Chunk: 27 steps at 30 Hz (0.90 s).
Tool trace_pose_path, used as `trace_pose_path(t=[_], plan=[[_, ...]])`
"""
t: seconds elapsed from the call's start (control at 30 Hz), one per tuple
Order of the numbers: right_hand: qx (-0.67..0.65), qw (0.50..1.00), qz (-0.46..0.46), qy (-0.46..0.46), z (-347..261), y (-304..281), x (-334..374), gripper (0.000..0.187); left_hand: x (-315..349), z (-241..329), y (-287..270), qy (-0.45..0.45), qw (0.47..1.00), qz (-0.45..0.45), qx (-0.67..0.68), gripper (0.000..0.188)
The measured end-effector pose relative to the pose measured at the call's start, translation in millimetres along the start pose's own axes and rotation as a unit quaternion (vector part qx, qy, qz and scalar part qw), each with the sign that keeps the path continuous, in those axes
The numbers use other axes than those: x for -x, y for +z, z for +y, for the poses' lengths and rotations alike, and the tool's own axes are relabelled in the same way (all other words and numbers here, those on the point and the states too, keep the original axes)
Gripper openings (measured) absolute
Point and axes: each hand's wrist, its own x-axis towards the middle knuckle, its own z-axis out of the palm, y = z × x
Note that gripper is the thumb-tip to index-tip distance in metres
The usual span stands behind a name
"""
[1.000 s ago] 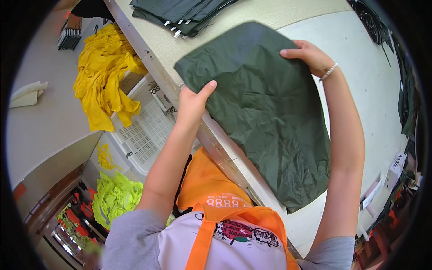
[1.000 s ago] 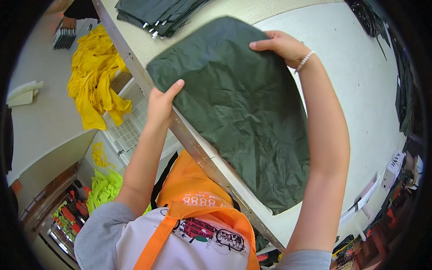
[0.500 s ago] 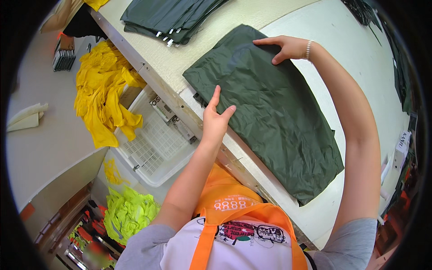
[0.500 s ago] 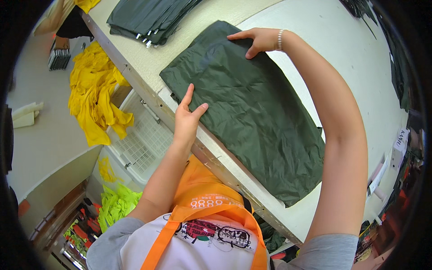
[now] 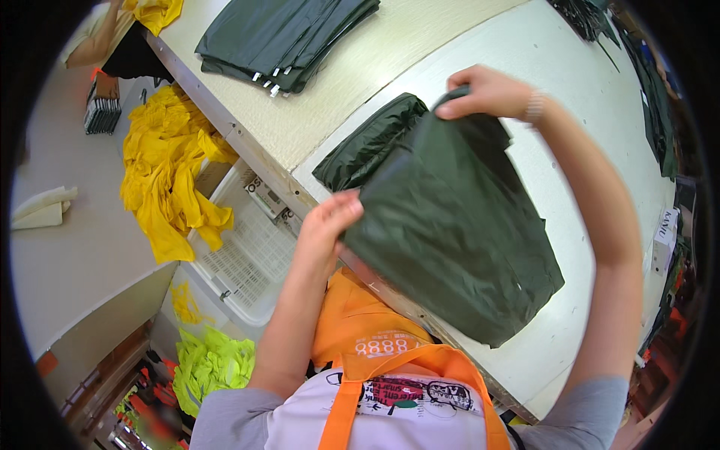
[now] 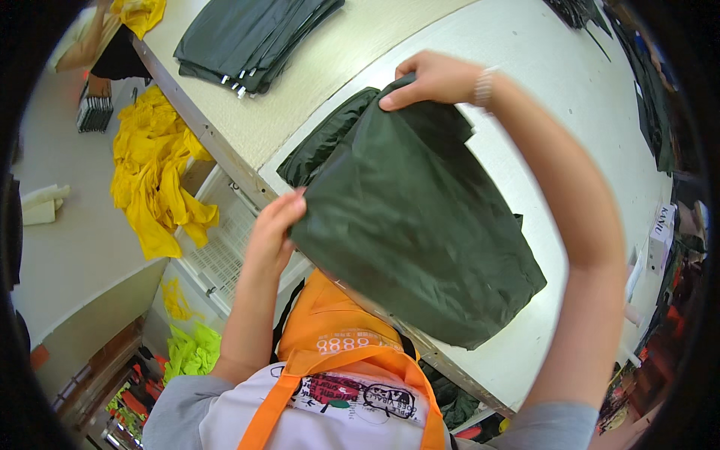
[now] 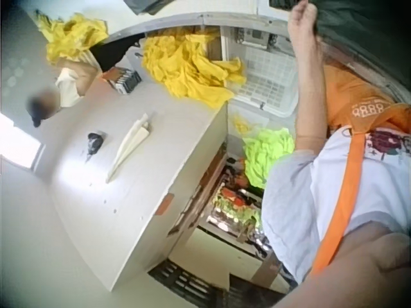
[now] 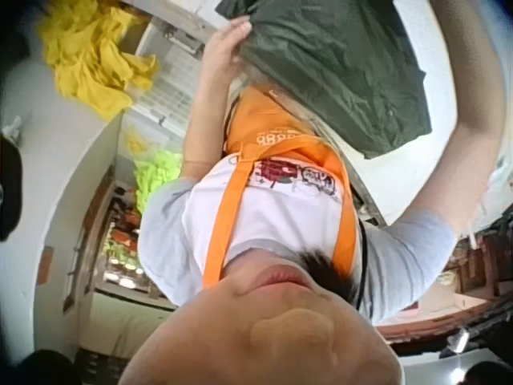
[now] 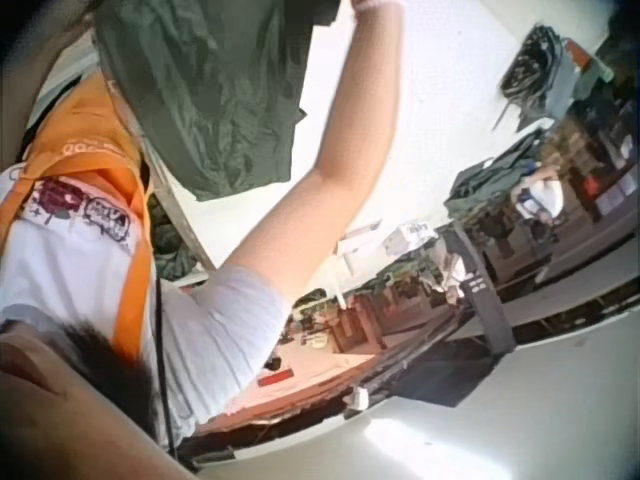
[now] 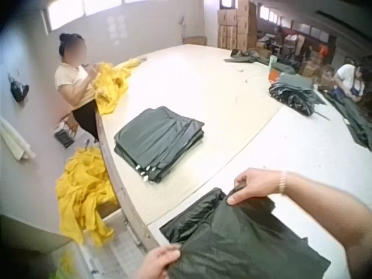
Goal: The person folds a dark green jacket on a white table, aligning edges and smoothing the fabric. The person then unfolds the jacket, zips it closed, and continues to adjust and fold it again.
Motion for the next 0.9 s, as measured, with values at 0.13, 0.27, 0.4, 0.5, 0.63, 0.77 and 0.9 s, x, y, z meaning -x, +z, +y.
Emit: trace_pose_path(t=[0.13, 0.27, 0.4, 0.5, 0.63, 0.77, 0.9], plan=[[-0.041, 0.988, 0.142, 0.038, 63, 59, -66, 0.058, -32, -35, -23, 0.069, 0.995, 0.059, -0.043, 0.032], [-0.088, 0.994, 0.053, 0.045, 65, 48, -53, 0.047, -39, -55, -42, 0.162, 0.974, 0.057, -0.144, 0.021], [-0.125, 0.991, 0.01, 0.045, 64, 51, -38, 0.036, -41, -65, -49, 0.097, 0.995, 0.019, -0.03, 0.02], [-0.031, 0.991, 0.086, 0.101, 61, 61, -45, 0.039, -50, -64, -34, 0.079, 0.993, 0.025, 0.083, 0.026], [0.173, 0.911, 0.343, -0.148, 61, 86, -54, 0.036, -58, -63, -32, 0.089, 0.995, 0.037, 0.042, 0.031], [0.156, 0.899, 0.097, -0.398, -3, 100, -67, 0.027, -53, -74, -44, 0.126, 0.986, 0.077, -0.071, 0.029], [0.318, 0.891, 0.008, -0.325, -13, 115, -81, 0.047, -49, -60, -41, 0.104, 0.993, 0.038, -0.029, 0.019]])
